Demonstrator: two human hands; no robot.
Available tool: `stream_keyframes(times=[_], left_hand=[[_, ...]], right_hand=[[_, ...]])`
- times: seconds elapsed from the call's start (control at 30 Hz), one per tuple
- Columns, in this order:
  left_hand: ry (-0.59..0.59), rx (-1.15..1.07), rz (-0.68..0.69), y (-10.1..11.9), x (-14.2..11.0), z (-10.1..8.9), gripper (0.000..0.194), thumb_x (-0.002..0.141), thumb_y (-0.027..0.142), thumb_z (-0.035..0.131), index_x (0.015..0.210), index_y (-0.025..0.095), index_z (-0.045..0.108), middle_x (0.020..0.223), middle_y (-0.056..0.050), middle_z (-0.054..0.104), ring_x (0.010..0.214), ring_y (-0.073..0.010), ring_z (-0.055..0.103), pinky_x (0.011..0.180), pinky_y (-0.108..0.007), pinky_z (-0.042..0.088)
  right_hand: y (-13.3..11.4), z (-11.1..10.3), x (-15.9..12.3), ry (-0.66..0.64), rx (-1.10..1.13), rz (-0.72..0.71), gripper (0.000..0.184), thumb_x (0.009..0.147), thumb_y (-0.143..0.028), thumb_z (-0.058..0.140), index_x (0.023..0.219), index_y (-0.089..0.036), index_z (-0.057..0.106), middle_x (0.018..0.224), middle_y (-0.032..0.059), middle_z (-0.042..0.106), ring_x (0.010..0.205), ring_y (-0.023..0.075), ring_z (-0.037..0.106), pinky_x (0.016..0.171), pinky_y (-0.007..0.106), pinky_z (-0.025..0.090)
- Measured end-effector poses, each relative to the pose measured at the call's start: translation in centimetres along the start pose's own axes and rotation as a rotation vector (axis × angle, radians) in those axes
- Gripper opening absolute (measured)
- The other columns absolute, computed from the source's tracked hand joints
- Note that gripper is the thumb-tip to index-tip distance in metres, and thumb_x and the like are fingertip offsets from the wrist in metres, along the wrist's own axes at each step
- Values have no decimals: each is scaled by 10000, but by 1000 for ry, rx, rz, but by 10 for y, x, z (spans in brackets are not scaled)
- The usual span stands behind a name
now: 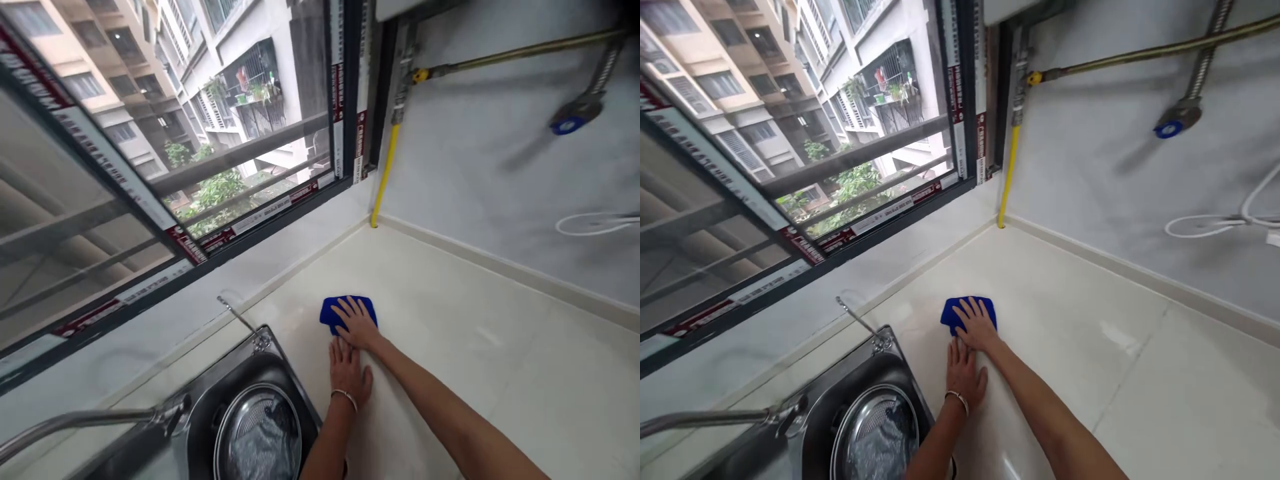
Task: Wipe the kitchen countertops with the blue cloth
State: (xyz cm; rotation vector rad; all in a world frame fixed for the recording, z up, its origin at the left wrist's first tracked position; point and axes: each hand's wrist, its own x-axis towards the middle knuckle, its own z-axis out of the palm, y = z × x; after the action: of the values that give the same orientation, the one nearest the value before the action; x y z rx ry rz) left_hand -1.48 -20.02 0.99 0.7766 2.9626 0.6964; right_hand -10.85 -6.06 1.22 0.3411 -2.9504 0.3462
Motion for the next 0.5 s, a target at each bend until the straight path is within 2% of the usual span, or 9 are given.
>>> stream_keyframes(times=[0.13, 0.23, 0.3, 0.37, 0.47, 0.5], left_hand=[[-66, 4, 137, -4, -42, -12, 639, 930, 410, 454, 1524, 218, 319, 1641, -117, 280, 1532, -334, 178, 1233, -608, 299], [-59, -14, 121, -8, -87, -28, 520, 945, 334, 423, 1446, 200, 460, 1601, -118, 375, 1512, -307, 259, 1223, -592, 328], [2, -10, 91, -15, -124, -38, 472, 944, 264, 401, 1395, 195, 521, 1568, -118, 433, 1500, -287, 298, 1204, -576, 372], [77, 10, 84, -29, -166, -43, 494, 937, 216, 395, 1421, 215, 495, 1555, -108, 455, 1490, -273, 323, 1161, -539, 447], [210, 53, 8, -57, -235, -40, 619, 910, 173, 431, 1511, 294, 350, 1534, -88, 487, 1481, -262, 339, 1134, -510, 488], [269, 56, -30, -65, -258, -38, 684, 894, 155, 444, 1535, 332, 282, 1486, -94, 543, 1458, -257, 381, 1115, -502, 511]], right_hand=[[-1, -2, -45, 29, -59, -19, 616, 951, -465, 399, 1529, -256, 357, 1612, 82, 325, 1515, 313, 165, 1209, 564, 158], [-7, -10, -87, 39, -73, -42, 610, 956, -466, 402, 1526, -253, 364, 1607, 80, 334, 1518, 307, 162, 1211, 567, 175], [-14, -17, -121, 35, -68, -82, 612, 957, -466, 410, 1532, -265, 350, 1610, 72, 329, 1520, 302, 162, 1214, 569, 184], [-23, -24, -158, 19, -56, -139, 624, 955, -455, 423, 1545, -287, 311, 1620, 61, 307, 1522, 299, 163, 1213, 576, 197], [-38, -33, -213, -40, -30, -207, 665, 948, -423, 450, 1564, -320, 223, 1637, 45, 257, 1523, 306, 169, 1210, 595, 211], [-42, -36, -228, -65, -19, -222, 677, 946, -417, 457, 1566, -331, 200, 1641, 38, 239, 1524, 307, 167, 1213, 599, 208]])
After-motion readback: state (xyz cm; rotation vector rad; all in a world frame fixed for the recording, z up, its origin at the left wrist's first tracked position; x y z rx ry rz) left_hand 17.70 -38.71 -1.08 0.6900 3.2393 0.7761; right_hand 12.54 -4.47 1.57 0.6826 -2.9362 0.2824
